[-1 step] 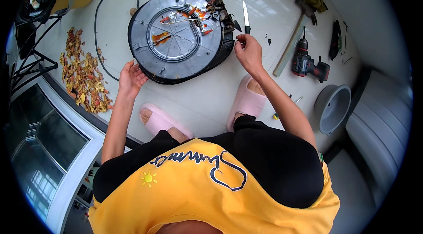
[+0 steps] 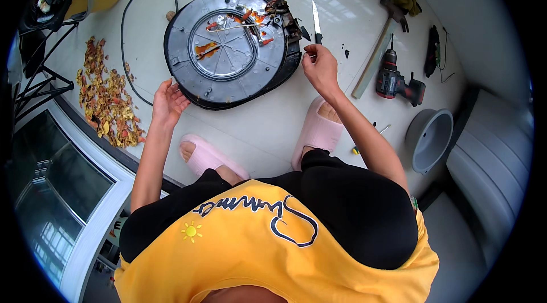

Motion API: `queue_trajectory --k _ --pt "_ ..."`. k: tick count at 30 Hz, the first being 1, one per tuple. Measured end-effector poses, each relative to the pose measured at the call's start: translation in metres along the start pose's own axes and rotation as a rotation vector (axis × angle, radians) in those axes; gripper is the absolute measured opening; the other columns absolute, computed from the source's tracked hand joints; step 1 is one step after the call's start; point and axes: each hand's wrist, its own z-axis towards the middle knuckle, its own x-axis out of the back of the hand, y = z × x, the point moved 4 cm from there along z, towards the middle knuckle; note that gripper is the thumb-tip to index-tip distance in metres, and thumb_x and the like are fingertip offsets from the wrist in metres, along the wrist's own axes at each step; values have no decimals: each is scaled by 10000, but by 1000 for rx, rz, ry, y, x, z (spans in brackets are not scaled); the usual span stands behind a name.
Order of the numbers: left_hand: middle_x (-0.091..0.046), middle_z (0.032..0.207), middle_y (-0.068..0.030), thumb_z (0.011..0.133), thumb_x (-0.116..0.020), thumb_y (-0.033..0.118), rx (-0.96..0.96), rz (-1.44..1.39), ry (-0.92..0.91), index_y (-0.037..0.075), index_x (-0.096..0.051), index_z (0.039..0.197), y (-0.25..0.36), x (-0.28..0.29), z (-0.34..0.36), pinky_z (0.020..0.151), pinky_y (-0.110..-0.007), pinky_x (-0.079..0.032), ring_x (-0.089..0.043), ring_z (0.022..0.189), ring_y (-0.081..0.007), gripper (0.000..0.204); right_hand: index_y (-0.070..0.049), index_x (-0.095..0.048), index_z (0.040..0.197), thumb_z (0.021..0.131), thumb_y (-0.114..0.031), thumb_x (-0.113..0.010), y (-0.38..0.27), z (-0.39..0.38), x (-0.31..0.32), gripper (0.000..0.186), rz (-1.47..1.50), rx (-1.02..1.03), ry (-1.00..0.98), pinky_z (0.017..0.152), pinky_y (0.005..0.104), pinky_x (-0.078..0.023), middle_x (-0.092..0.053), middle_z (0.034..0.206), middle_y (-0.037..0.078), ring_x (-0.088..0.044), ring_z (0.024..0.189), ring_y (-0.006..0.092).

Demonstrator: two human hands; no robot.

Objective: The person disassembles a round electric grill, removes debris from the heating element, and uses a screwdriver to pry open the casing. They handle the grill plates, a cloth, and various tools while working on the floor.

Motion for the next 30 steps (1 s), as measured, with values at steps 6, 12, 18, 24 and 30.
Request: queue_trajectory --k 6,12,18,24,30 --pt "-557 909 -97 842 -487 415 -33 -13 -22 29 -504 1013 10 -5 -11 740 -317 -444 -546 814 -200 423 29 -599 976 795 -97 -554 1 -11 -4 226 51 -1 -36 675 271 -482 -639 837 104 -599 696 152" --pt "-559 880 -57 819 -528 428 -87 0 -40 55 -517 994 19 -2 -2 744 -315 -426 -531 804 -184 413 17 -591 1003 807 -61 -560 1 -18 48 214 12 105 201 634 249 -481 -637 842 85 -604 714 132" --pt "-559 856 -58 832 -528 436 -77 -27 -76 46 -519 1000 13 6 5 708 -300 -436 -543 794 -180 425 20 -524 1035 783 -48 -585 72 -65 162 268 -275 -19 729 640 259 -482 -551 968 104 -562 844 172" --pt "-575 908 -85 852 -533 389 -40 60 -161 38 -490 1043 19 2 3 738 -301 -466 -565 828 -195 403 7 -465 1134 732 9 -570 101 -99 193 415 -474 17 541 806 349 -452 -470 1143 146 -512 993 270" --pt "-544 1096 -135 857 -534 369 -84 197 -33 30 -434 1198 29 9 -3 760 -333 -482 -549 992 -249 491 -42 -365 1309 661 101 -528 124 -79 215 683 -1005 240 286 990 419 -308 -372 1330 150 -361 1230 328"
